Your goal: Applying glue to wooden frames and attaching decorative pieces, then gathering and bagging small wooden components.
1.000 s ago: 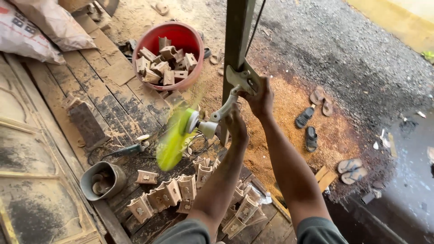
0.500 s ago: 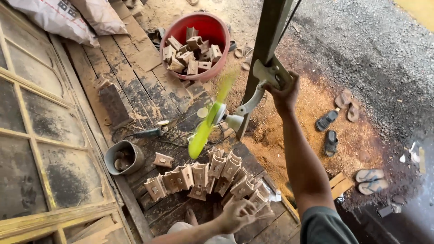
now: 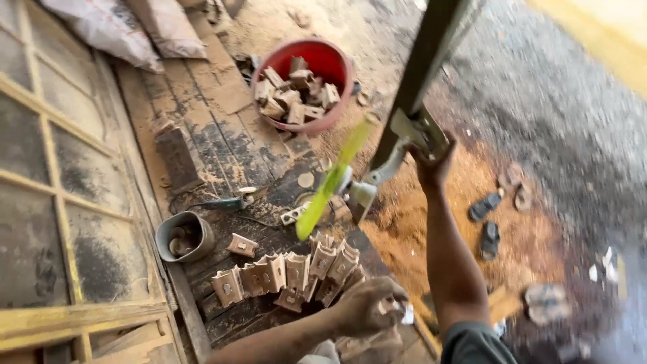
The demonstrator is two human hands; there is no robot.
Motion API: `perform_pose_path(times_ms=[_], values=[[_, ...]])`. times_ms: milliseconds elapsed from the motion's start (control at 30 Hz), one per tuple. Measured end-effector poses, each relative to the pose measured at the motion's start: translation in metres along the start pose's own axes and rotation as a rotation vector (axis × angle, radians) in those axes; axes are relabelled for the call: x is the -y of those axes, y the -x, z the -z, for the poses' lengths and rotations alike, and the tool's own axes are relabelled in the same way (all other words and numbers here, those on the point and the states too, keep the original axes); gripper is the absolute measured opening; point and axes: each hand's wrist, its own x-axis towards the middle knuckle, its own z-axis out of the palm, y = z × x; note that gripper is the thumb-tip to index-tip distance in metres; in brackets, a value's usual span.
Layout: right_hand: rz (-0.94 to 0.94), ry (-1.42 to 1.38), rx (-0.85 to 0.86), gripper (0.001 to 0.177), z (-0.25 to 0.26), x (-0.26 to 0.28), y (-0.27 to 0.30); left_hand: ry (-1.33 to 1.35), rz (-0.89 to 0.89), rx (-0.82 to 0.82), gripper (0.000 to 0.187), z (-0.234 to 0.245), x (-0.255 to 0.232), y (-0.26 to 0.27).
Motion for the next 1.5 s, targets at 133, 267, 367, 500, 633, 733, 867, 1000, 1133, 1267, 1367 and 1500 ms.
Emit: perform_pose_path(times_ms=[133,267,367,500,633,733,867,1000,1133,1267,1367,1500], values=[[0.121,0.188,-0.084,0.065,-0.001,-0.012,-0.001,0.077,-0.05,-0.014,0.022,0.022,-0.011,0.017],[0.268,0.352,-0.389,0.03,-0.021,-0.046,-0.016,0.282,-0.078,-0.134,0.024,0.005,0.077,0.084],[0.268,0.359,-0.581,0.048,-0.037,-0.064,-0.022,0.301,-0.029,-0.379,0.023,0.027,0.072,0.138],[0.342,0.376,-0.784,0.045,-0.059,-0.071,-0.035,0.039,0.248,-0.803,0.022,0.045,0.047,0.201],[0.27,0.286,-0.702,0.044,-0.041,-0.062,-0.027,0.033,0.257,-0.73,0.016,0.059,0.01,0.193],[0.253,0.313,-0.684,0.032,-0.047,-0.058,-0.029,-0.04,0.277,-0.645,0.01,0.073,-0.024,0.167],[0.253,0.199,-0.598,0.038,-0.044,-0.048,-0.028,0.018,0.217,-0.667,0.013,0.075,-0.031,0.165],[0.063,-0.021,-0.468,0.056,-0.042,-0.053,-0.013,-0.016,0.277,-0.753,0.014,0.071,-0.027,0.186],[-0.486,-0.165,-0.44,0.105,-0.033,-0.033,0.037,0.081,0.48,-0.789,0.023,0.072,-0.023,0.207],[-0.937,-0.466,-0.198,0.076,-0.047,0.03,0.105,0.313,0.712,-0.908,0.035,0.071,-0.02,0.222],[-1.044,-0.842,-0.103,0.078,-0.055,0.032,0.094,0.439,0.764,-0.898,0.037,0.074,-0.018,0.222],[-0.86,-1.025,-0.073,0.072,-0.057,0.044,0.072,0.503,0.736,-0.862,0.035,0.072,-0.003,0.228]])
